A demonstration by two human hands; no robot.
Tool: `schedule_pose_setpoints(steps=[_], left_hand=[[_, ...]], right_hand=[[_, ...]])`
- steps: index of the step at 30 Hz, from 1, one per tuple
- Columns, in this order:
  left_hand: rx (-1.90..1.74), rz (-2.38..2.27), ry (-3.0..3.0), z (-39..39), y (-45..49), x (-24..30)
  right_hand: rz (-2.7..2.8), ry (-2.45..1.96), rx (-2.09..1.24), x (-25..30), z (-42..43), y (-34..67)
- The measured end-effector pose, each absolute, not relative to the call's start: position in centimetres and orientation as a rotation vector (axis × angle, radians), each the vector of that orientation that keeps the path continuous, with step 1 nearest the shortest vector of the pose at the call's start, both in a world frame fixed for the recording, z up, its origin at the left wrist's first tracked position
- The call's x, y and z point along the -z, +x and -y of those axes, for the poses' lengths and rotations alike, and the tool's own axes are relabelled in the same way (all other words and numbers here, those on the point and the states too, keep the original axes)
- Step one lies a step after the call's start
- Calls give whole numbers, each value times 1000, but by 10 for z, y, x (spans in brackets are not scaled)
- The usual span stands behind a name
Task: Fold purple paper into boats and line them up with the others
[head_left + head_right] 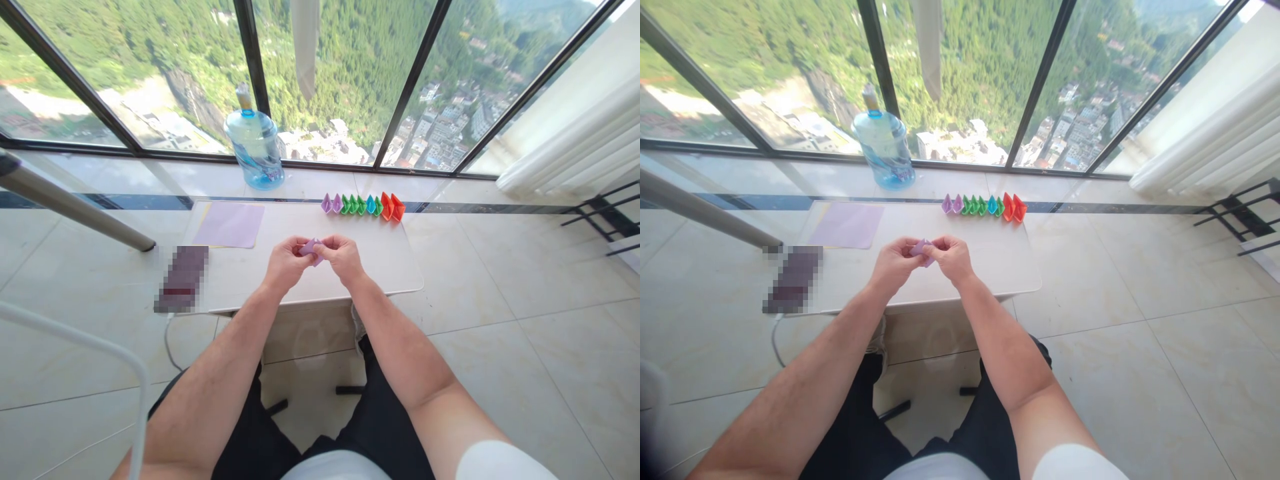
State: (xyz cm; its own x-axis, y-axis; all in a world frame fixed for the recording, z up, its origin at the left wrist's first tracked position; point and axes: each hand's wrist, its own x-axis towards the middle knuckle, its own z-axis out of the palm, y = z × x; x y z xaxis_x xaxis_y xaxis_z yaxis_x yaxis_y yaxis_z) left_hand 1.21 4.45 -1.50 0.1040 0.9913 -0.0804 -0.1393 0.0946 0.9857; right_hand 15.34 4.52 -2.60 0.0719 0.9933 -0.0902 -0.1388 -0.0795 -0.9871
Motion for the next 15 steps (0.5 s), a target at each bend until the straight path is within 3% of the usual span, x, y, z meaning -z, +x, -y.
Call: schedule_pose_setpoints(steps=[15], left_hand=[[-934, -1091, 1034, -43, 11, 18]], right_hand=[[1021, -1292, -1207, 21, -43, 156]])
